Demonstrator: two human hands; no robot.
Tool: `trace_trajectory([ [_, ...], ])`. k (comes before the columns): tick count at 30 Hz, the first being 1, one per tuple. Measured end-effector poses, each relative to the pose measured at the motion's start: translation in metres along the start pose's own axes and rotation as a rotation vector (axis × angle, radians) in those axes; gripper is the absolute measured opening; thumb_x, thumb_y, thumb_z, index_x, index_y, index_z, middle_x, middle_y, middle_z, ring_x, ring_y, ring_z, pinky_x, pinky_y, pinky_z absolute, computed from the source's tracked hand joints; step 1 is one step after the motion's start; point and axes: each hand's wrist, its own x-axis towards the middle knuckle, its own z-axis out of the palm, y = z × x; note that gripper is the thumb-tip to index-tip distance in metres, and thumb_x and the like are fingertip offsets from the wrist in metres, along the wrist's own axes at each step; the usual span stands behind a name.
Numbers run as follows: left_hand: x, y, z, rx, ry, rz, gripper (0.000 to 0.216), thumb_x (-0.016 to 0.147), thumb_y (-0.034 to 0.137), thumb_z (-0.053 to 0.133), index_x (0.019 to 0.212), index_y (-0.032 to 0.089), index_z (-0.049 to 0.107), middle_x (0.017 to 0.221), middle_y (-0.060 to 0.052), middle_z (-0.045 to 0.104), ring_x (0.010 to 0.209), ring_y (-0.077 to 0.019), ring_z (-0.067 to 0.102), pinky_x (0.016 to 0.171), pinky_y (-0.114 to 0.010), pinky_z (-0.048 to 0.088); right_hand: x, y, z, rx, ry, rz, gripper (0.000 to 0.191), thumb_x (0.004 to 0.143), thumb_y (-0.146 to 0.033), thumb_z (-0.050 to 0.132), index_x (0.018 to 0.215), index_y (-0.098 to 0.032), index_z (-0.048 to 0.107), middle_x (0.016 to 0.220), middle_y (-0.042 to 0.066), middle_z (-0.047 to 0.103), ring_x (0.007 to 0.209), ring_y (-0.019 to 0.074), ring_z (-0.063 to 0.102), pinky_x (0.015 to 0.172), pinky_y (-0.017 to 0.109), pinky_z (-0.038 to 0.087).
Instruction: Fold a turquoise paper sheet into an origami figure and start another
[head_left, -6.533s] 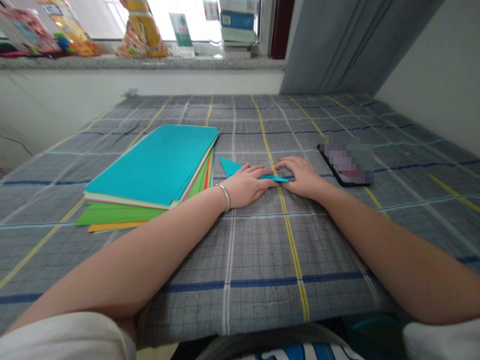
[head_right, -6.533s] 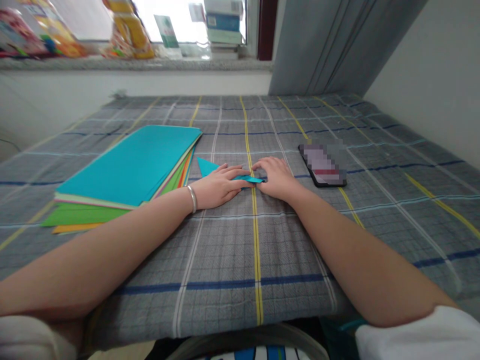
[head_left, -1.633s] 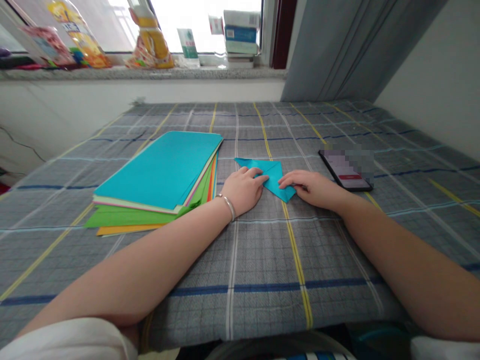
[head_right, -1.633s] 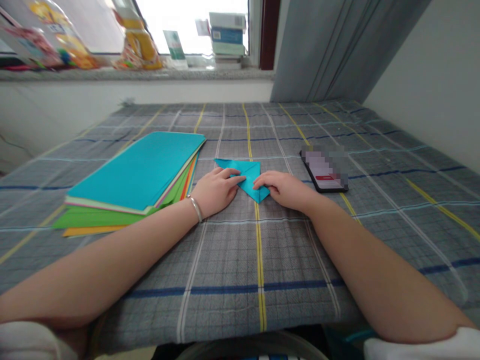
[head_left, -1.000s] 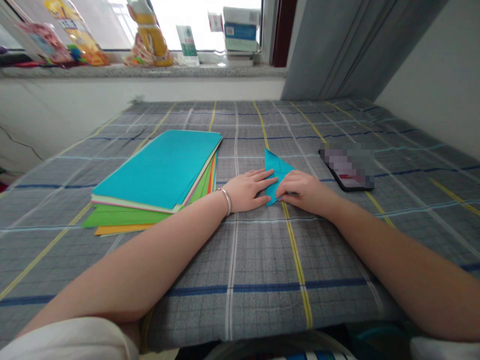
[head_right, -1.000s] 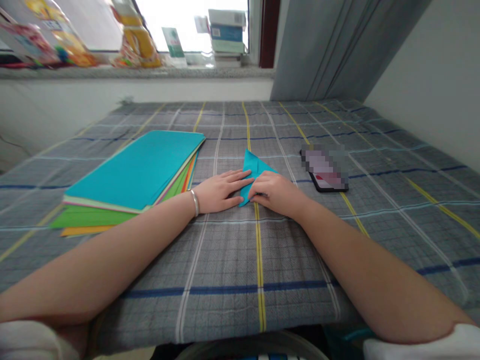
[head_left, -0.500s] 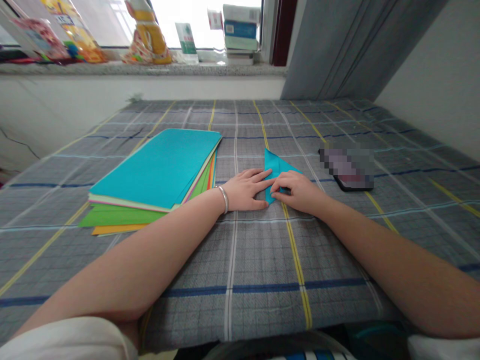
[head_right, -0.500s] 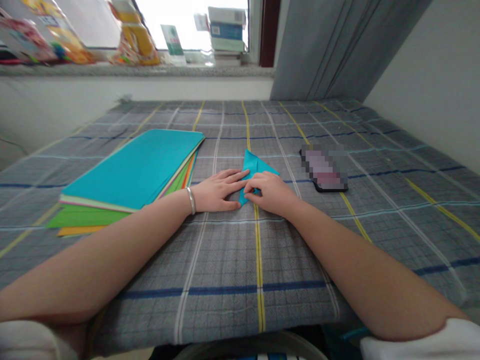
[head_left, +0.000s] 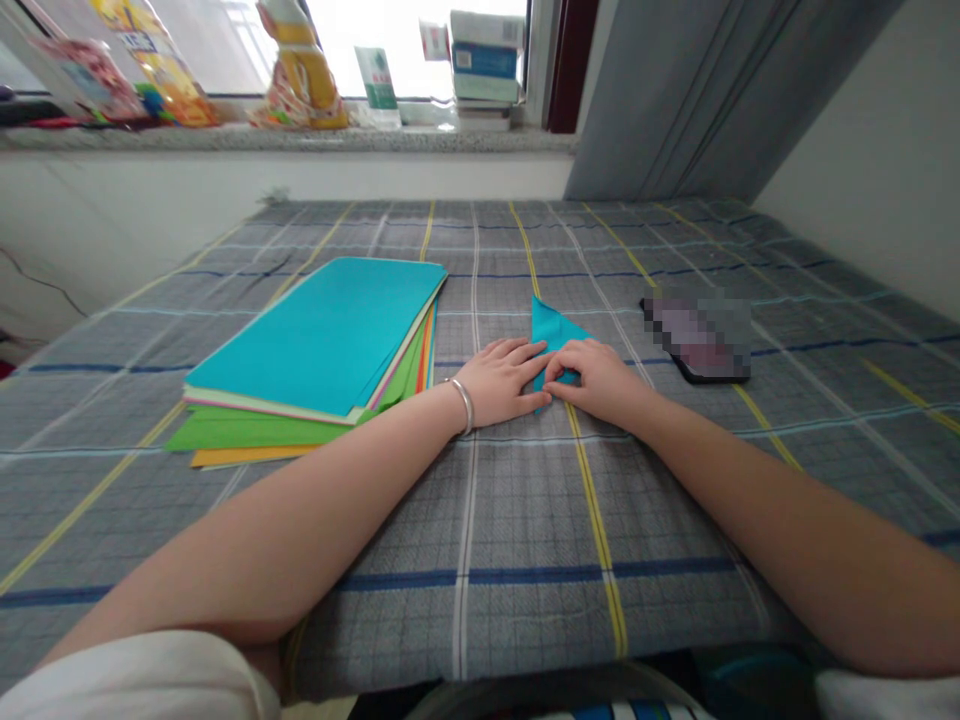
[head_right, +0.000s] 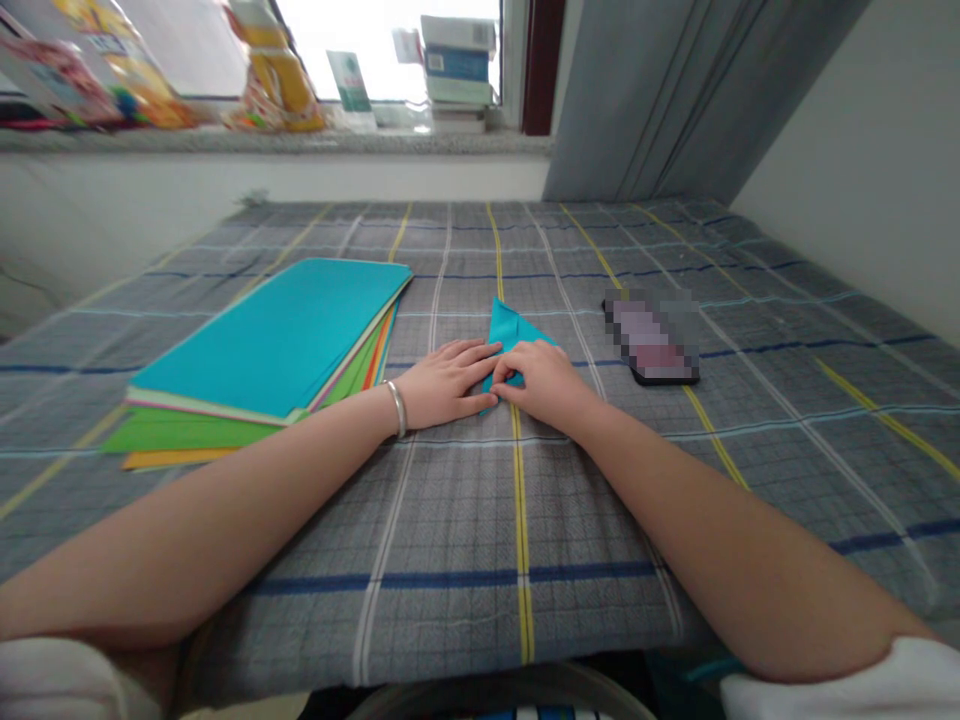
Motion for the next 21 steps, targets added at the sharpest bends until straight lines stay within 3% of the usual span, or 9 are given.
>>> trace_trajectory([
  [8,0.001,-0.001,-0.003,-0.072,-0.032,-0.028,0.074,0.091,0.055,0.052,0.151,0.018,0.032,0.159,-0.01,0.031,0.146,-0.0298,0.028,0.119,-0.048,0.021,-0.004,0.009,0.001,-0.001,0.067,0.021,0.013,0.079,-0.031,0.066,0.088,-0.023,0.059,0.12,0.011,0.063,0.12,0.0293,0.052,0.104,0.05,0.037],
  [12,0.002,-0.001,-0.003,-0.067,-0.021,-0.041,0.073,0.089,0.054,0.054,0.15,0.017,0.036,0.159,-0.01,0.032,0.146,-0.0301,0.029,0.12,-0.046,0.021,-0.008,0.004,0.003,-0.037,0.048,0.055,0.022,0.077,-0.031,0.065,0.095,-0.022,0.057,0.147,0.014,0.045,0.145,0.0339,0.026,0.116,0.058,0.02],
  [15,0.002,-0.001,-0.002,-0.068,-0.01,-0.032,0.071,0.09,0.054,0.052,0.15,0.017,0.036,0.159,-0.01,0.032,0.146,-0.0298,0.03,0.119,-0.048,0.022,-0.008,-0.001,0.005,-0.061,-0.001,0.119,0.032,0.074,-0.035,0.068,0.101,-0.023,0.057,0.154,0.013,0.036,0.149,0.0374,0.015,0.117,0.062,0.011],
  [21,0.001,0.0,-0.004,-0.071,-0.027,-0.043,0.074,0.089,0.053,0.054,0.151,0.018,0.034,0.159,-0.009,0.032,0.146,-0.0291,0.028,0.12,-0.046,0.021,-0.004,0.0,0.005,-0.082,-0.047,0.257,0.046,0.072,-0.041,0.069,0.111,-0.022,0.054,0.158,0.015,0.03,0.149,0.0399,0.012,0.118,0.063,0.005],
])
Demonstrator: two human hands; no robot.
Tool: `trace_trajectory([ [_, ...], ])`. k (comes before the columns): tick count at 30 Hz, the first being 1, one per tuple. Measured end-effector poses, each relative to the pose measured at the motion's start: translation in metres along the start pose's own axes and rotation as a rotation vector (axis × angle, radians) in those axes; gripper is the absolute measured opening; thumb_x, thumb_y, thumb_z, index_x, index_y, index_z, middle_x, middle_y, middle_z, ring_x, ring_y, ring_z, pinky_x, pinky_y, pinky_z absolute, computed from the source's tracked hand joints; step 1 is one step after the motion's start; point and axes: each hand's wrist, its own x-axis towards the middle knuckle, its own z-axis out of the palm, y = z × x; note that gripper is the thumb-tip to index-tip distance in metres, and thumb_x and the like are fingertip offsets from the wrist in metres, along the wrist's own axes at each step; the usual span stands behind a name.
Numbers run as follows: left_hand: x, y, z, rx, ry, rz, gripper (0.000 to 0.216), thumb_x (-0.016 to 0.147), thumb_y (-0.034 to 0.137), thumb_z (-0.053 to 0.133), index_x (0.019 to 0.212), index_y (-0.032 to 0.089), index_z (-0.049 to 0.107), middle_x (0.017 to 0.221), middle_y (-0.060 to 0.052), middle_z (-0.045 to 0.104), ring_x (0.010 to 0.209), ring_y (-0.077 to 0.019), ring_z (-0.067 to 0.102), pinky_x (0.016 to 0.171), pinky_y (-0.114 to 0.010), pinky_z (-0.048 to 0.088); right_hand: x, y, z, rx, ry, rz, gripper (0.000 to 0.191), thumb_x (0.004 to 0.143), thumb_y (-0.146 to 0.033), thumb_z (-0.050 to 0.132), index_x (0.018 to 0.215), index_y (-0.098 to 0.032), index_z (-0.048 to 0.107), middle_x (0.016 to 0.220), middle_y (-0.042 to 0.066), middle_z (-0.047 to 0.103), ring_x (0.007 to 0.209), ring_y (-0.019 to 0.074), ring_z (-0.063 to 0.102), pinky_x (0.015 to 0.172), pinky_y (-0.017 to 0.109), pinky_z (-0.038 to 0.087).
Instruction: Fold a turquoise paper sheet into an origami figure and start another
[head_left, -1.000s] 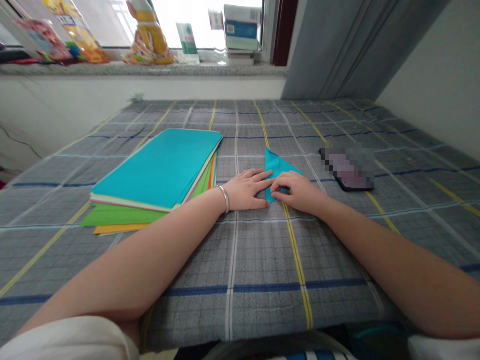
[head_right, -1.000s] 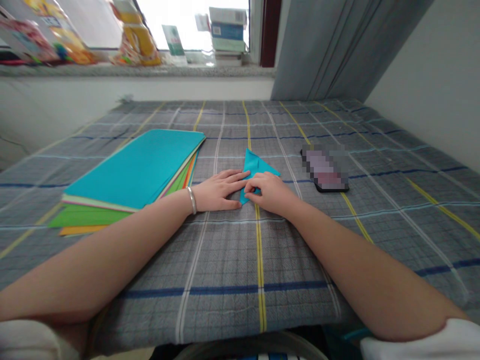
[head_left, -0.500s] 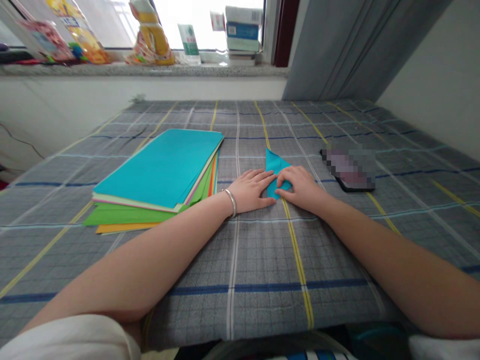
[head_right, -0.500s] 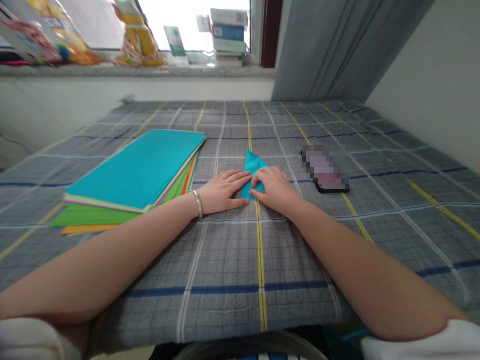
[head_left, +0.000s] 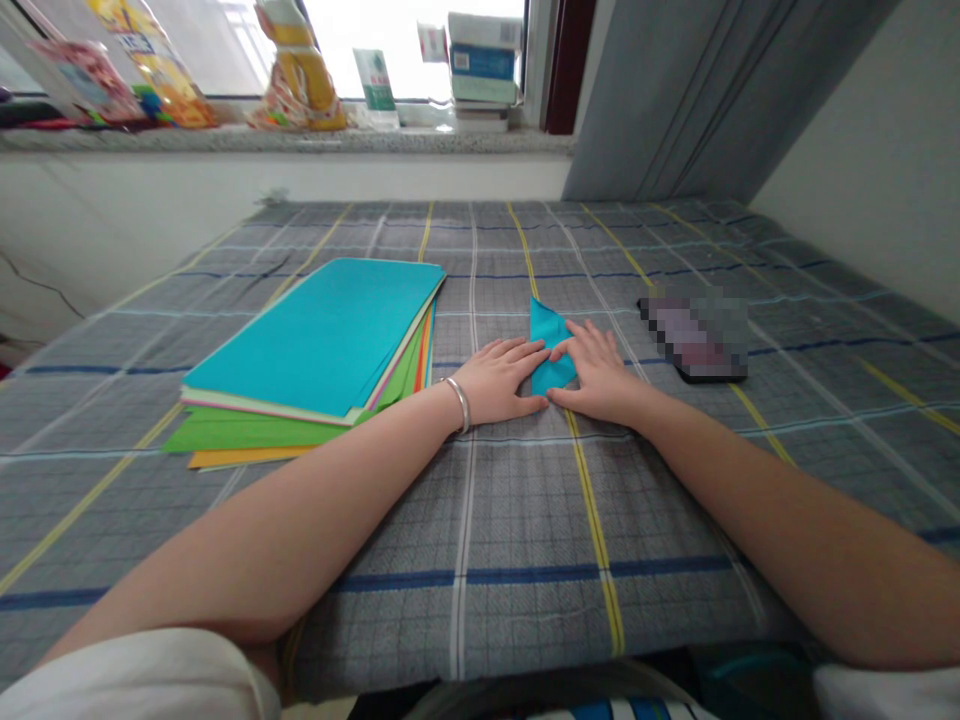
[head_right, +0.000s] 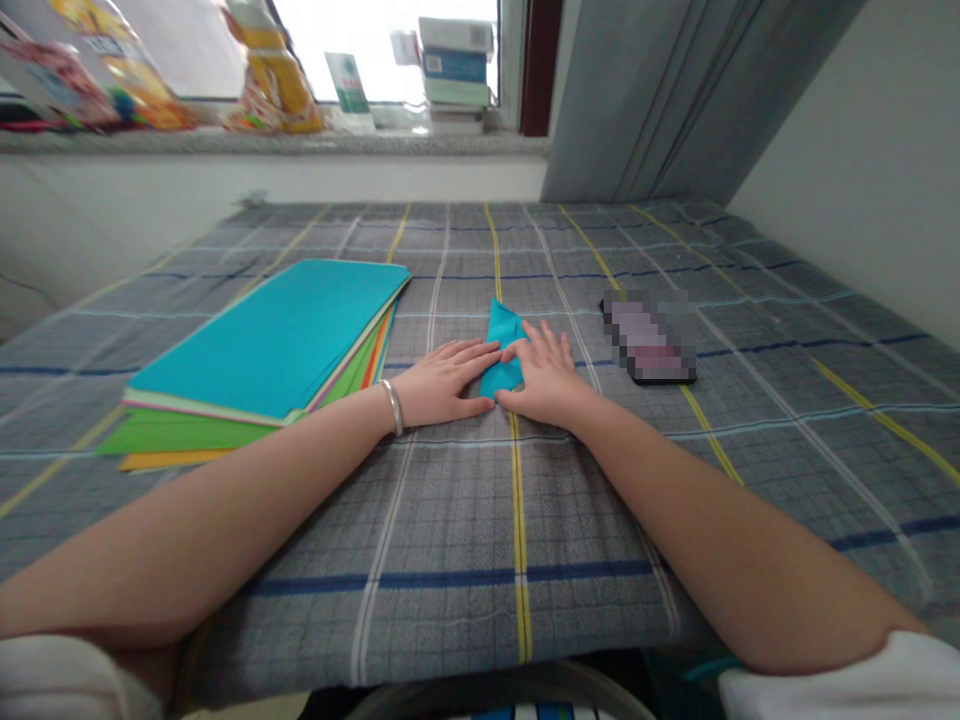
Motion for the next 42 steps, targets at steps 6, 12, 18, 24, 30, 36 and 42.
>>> trace_trajectory([
  [6,0.0,0.0,0.0,-0.001,0.013,0.007,0.076,0.088,0.052,0.056,0.15,0.016,0.035,0.158,-0.01,0.033,0.146,-0.0299,0.03,0.12,-0.047,0.021,0.003,0.009,-0.001,0.047,0.003,0.063,0.044,0.069,-0.029,0.067,0.11,-0.024,0.052,0.157,0.013,0.032,0.148,0.041,0.016,0.116,0.065,0.01],
  [12,-0.002,-0.003,0.004,-0.045,0.091,0.049,0.069,0.085,0.05,0.06,0.145,0.02,0.042,0.154,-0.01,0.041,0.142,-0.0301,0.036,0.117,-0.048,0.026,0.007,0.017,0.003,0.083,0.05,0.063,0.042,0.066,-0.019,0.062,0.106,-0.026,0.051,0.153,0.009,0.037,0.146,0.0401,0.021,0.115,0.065,0.018],
  [18,-0.006,0.001,0.002,-0.075,0.237,0.202,0.038,0.083,0.033,0.065,0.118,0.02,0.06,0.127,-0.007,0.062,0.124,-0.0252,0.051,0.11,-0.042,0.038,0.004,0.012,0.004,0.058,0.071,0.062,0.037,0.074,-0.024,0.06,0.109,-0.022,0.053,0.153,0.014,0.036,0.147,0.0399,0.018,0.116,0.061,0.019],
  [24,-0.006,0.002,0.003,-0.072,0.23,0.293,0.016,0.088,0.027,0.058,0.099,0.022,0.069,0.112,-0.006,0.065,0.104,-0.0213,0.058,0.099,-0.039,0.045,0.0,0.008,0.002,0.031,0.051,0.019,0.048,0.076,-0.041,0.067,0.118,-0.025,0.05,0.157,0.012,0.03,0.148,0.0402,0.017,0.116,0.063,0.016],
  [30,-0.006,-0.001,0.0,-0.176,0.222,0.335,0.012,0.088,0.025,0.061,0.087,0.022,0.072,0.106,-0.004,0.068,0.101,-0.0187,0.06,0.1,-0.037,0.044,0.0,0.008,0.0,0.008,0.011,0.051,0.051,0.076,-0.034,0.064,0.123,-0.022,0.049,0.158,0.014,0.029,0.149,0.0386,0.015,0.118,0.059,0.016],
  [36,-0.007,-0.006,-0.001,-0.289,0.226,0.379,0.012,0.084,0.027,0.065,0.076,0.022,0.073,0.103,-0.005,0.066,0.098,-0.0183,0.061,0.099,-0.039,0.044,0.003,0.01,0.004,0.007,0.046,0.079,0.067,0.073,-0.033,0.062,0.135,-0.02,0.04,0.155,0.015,0.032,0.147,0.0378,0.019,0.118,0.056,0.019],
  [42,-0.007,-0.012,0.001,-0.383,0.242,0.393,0.014,0.079,0.026,0.068,0.067,0.019,0.071,0.102,-0.006,0.065,0.094,-0.0181,0.06,0.095,-0.038,0.045,0.003,0.009,0.001,0.013,0.03,0.081,0.078,0.074,-0.033,0.058,0.145,-0.016,0.032,0.156,0.017,0.031,0.148,0.0379,0.019,0.119,0.056,0.018],
])
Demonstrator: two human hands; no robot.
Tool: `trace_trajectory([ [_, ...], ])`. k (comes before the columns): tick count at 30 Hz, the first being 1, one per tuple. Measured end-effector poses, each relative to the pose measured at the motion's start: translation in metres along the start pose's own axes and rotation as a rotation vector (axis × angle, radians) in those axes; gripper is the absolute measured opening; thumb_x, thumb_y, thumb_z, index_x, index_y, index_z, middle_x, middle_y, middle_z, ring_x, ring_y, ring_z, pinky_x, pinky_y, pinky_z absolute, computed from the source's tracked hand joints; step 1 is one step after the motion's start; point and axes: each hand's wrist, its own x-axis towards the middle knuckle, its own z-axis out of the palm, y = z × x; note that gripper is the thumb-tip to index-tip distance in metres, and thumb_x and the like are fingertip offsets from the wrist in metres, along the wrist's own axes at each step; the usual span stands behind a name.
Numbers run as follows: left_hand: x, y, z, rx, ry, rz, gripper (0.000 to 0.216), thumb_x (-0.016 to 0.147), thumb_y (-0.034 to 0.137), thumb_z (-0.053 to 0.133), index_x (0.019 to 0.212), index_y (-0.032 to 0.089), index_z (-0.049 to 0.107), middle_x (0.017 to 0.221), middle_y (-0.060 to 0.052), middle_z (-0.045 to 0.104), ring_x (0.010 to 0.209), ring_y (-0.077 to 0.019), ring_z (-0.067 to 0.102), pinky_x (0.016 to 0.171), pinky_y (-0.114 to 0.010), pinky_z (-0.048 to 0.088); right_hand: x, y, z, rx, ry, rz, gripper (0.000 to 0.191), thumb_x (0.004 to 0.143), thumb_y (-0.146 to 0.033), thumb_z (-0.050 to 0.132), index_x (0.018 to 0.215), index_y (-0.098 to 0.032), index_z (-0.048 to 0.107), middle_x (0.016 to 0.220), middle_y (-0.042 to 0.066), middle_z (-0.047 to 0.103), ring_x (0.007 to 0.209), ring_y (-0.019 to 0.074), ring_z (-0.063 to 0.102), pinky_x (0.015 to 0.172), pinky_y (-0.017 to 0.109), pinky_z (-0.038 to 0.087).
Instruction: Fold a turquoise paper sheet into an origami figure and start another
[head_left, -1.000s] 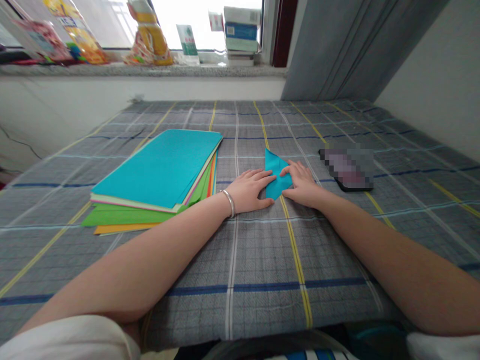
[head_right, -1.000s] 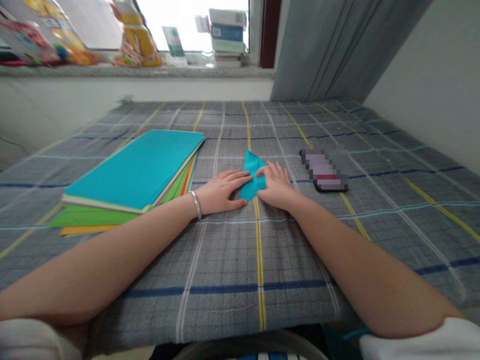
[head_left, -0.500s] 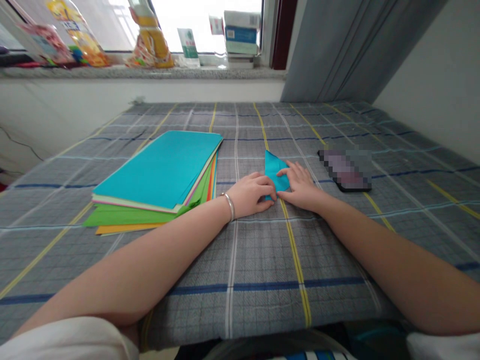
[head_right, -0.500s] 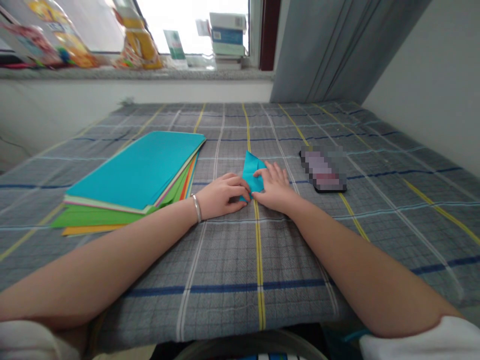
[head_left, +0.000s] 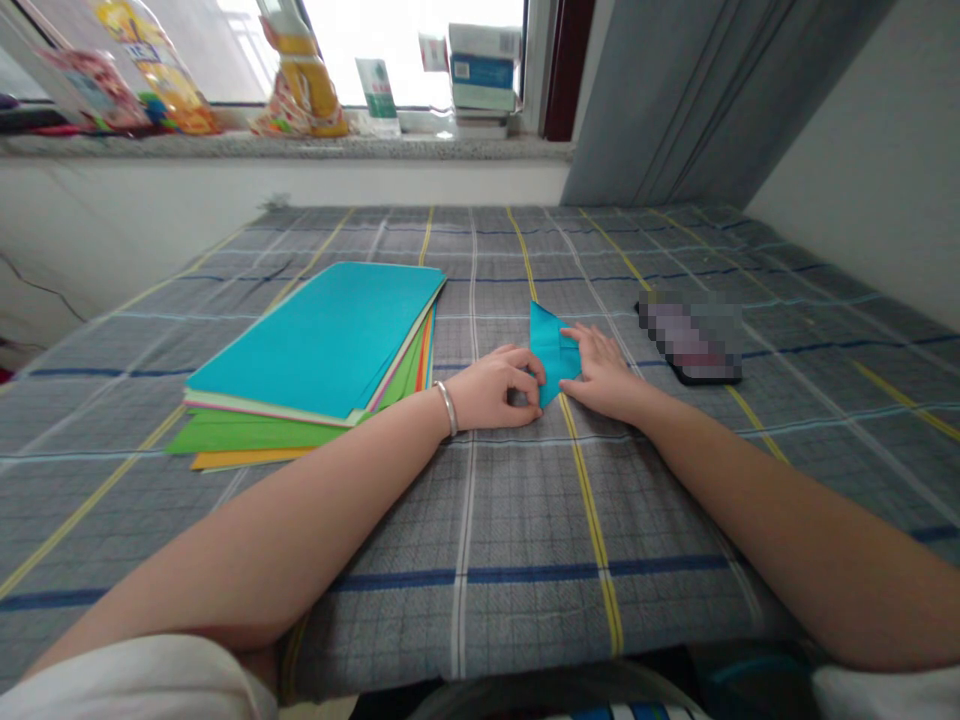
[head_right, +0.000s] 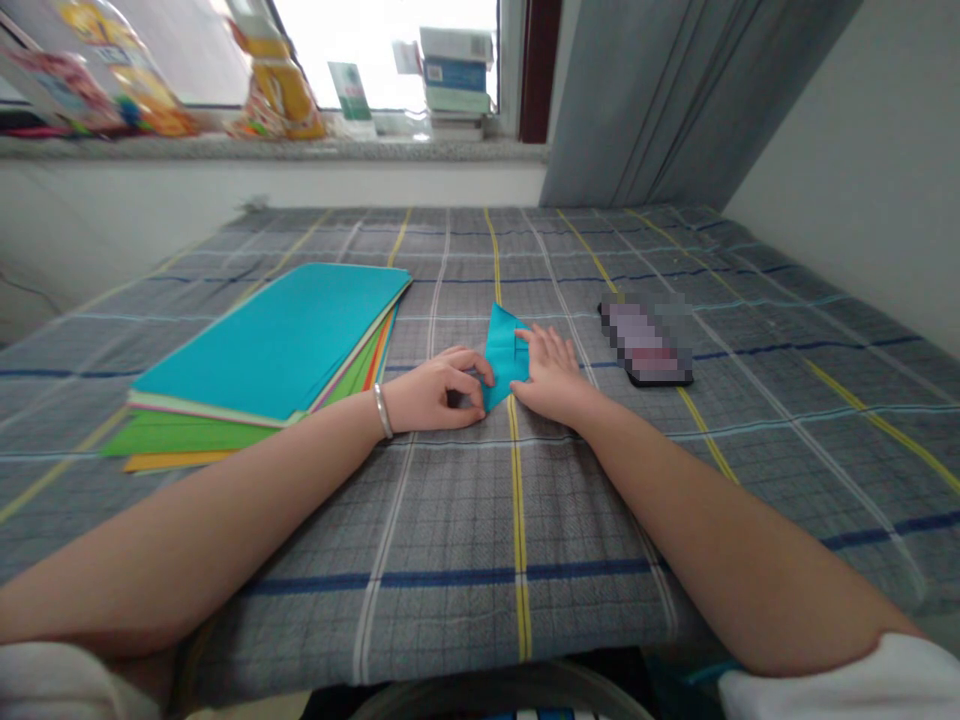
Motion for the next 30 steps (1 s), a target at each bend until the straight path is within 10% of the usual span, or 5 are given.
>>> trace_trajectory([
  [7,0.003,-0.001,-0.007,-0.114,-0.021,-0.073,0.036,0.093,0.028,0.046,0.065,0.017,0.066,0.098,-0.006,0.064,0.093,-0.0163,0.059,0.095,-0.035,0.046,0.0,-0.002,-0.003,-0.018,0.002,-0.008,0.066,0.079,-0.026,0.051,0.144,-0.017,0.041,0.154,0.014,0.039,0.146,0.0354,0.026,0.118,0.055,0.022],
  [14,0.008,-0.007,0.01,0.366,0.119,-0.476,0.038,0.098,0.037,0.042,0.119,0.013,0.063,0.127,-0.012,0.062,0.122,-0.0263,0.052,0.11,-0.046,0.035,-0.003,-0.006,-0.006,-0.085,0.041,-0.077,0.048,0.091,-0.041,0.05,0.133,-0.019,0.058,0.151,0.016,0.044,0.142,0.0357,0.034,0.114,0.056,0.03],
  [23,0.012,-0.004,0.009,0.371,0.041,-0.463,0.052,0.094,0.041,0.051,0.137,0.012,0.053,0.139,-0.013,0.057,0.132,-0.03,0.049,0.115,-0.05,0.032,0.004,-0.001,-0.008,0.02,0.176,-0.079,0.052,0.083,-0.025,0.058,0.133,-0.011,0.053,0.133,0.017,0.061,0.122,0.0337,0.056,0.106,0.052,0.042],
  [30,0.011,-0.007,0.014,-0.07,0.334,-0.305,0.055,0.089,0.023,0.05,0.143,0.016,0.046,0.144,-0.014,0.051,0.122,-0.0224,0.059,0.102,-0.04,0.05,0.007,0.005,-0.001,0.422,0.321,-0.106,0.073,0.073,-0.02,0.062,0.143,-0.02,0.04,0.15,0.018,0.039,0.135,0.0293,0.045,0.109,0.049,0.042],
])
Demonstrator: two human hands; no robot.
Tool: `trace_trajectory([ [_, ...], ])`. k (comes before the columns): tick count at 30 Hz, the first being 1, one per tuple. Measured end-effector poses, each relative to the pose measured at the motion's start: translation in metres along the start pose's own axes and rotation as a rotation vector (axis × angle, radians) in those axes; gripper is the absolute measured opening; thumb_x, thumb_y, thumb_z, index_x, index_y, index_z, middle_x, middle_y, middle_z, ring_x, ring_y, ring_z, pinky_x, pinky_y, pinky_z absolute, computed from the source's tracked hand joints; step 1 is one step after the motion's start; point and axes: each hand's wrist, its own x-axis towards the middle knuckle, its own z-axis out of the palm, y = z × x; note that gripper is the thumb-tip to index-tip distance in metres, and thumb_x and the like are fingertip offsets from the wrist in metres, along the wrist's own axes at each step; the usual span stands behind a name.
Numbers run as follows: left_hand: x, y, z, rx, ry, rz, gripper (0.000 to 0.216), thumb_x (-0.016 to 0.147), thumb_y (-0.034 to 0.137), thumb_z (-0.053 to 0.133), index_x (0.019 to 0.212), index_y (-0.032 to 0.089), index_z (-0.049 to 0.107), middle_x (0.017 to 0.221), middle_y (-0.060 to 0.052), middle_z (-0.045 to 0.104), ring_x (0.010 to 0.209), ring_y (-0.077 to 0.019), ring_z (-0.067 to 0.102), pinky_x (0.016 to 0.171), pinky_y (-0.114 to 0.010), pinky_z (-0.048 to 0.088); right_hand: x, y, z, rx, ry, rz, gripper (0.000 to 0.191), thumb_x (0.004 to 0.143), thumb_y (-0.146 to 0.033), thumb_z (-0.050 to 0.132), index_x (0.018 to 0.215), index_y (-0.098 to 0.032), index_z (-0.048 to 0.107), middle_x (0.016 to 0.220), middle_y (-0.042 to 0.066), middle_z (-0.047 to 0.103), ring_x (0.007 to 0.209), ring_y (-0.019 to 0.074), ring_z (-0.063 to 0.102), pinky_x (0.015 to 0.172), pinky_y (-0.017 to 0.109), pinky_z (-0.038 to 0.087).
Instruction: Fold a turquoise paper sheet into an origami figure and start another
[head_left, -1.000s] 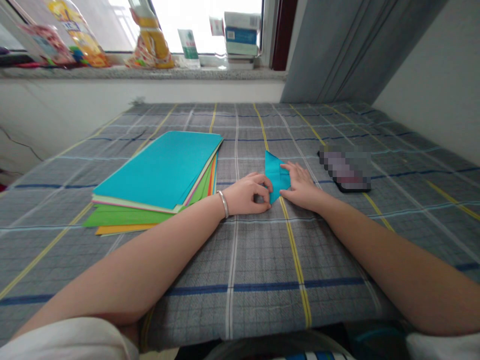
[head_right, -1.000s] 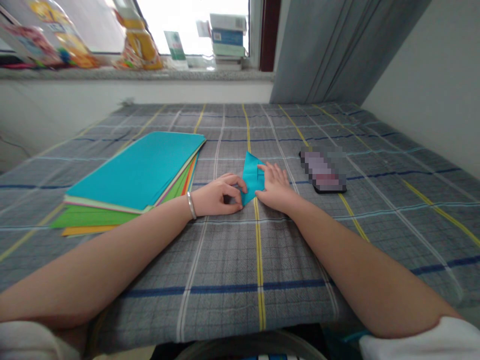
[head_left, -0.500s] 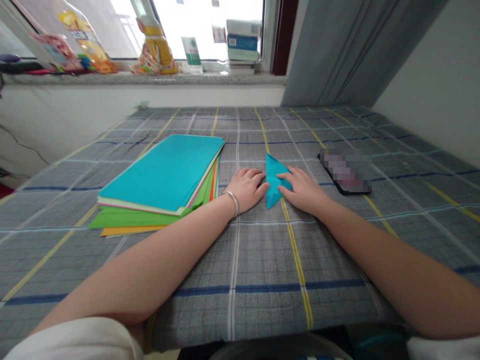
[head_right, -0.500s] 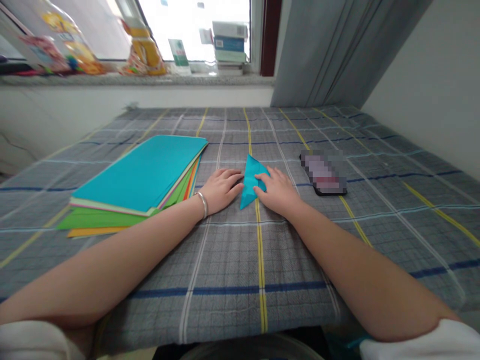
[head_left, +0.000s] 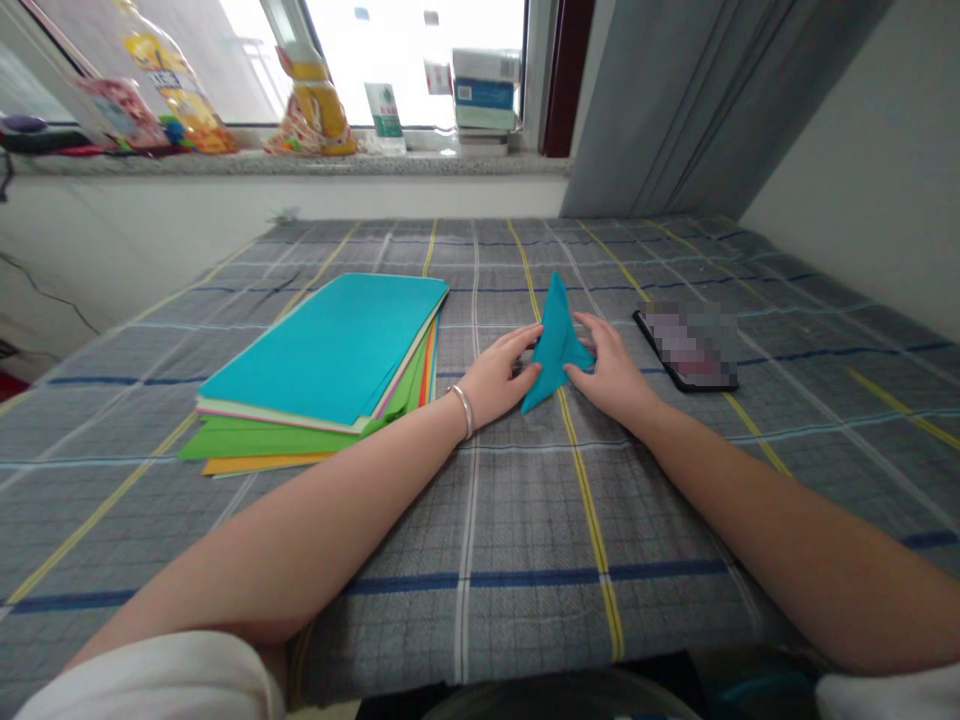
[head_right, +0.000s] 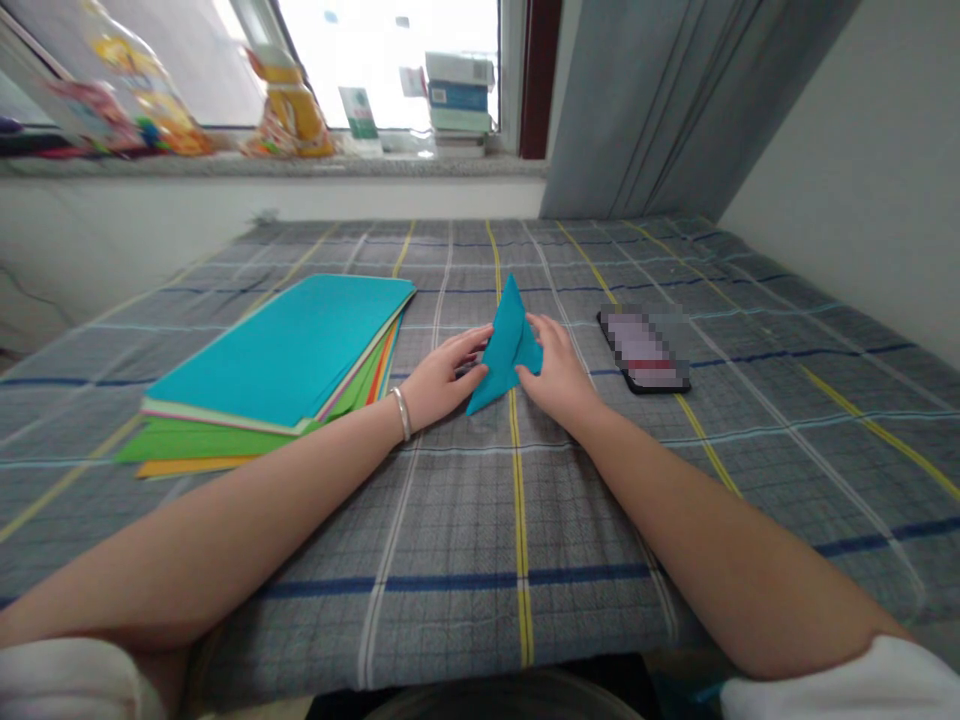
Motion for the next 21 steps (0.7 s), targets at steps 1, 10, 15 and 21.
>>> trace_trajectory([
  [1,-0.001,0.001,0.0,-0.064,0.023,0.033,0.055,0.089,0.022,0.049,0.144,0.018,0.046,0.147,-0.014,0.049,0.122,-0.0214,0.059,0.1,-0.038,0.052,0.0,0.001,0.001,0.083,0.004,0.024,0.077,0.073,-0.023,0.064,0.145,-0.022,0.036,0.152,0.017,0.036,0.132,0.0295,0.048,0.107,0.049,0.044],
  [10,-0.003,0.014,-0.005,-0.113,0.012,0.257,0.047,0.095,0.021,0.045,0.142,0.025,0.049,0.143,-0.006,0.055,0.131,-0.0191,0.053,0.108,-0.035,0.047,0.002,-0.006,0.005,0.44,-0.03,-0.021,0.104,0.076,-0.046,0.069,0.155,-0.034,0.002,0.162,0.011,0.021,0.147,0.0234,0.026,0.117,0.049,0.03],
  [15,-0.006,0.02,-0.006,-0.153,-0.038,0.188,0.054,0.095,0.024,0.049,0.148,0.027,0.038,0.142,-0.007,0.056,0.124,-0.0197,0.059,0.1,-0.036,0.054,-0.002,-0.02,-0.003,0.307,-0.096,0.007,0.096,0.084,-0.041,0.063,0.155,-0.037,-0.002,0.164,0.008,0.014,0.149,0.0212,0.022,0.112,0.048,0.038],
  [21,-0.005,0.021,-0.008,-0.127,-0.109,0.124,0.05,0.093,0.027,0.053,0.143,0.028,0.047,0.154,-0.007,0.041,0.137,-0.025,0.045,0.083,-0.031,0.06,-0.005,-0.023,-0.004,0.276,-0.105,0.031,0.095,0.087,-0.04,0.06,0.155,-0.04,-0.007,0.163,0.007,0.018,0.145,0.0231,0.032,0.107,0.045,0.046],
])
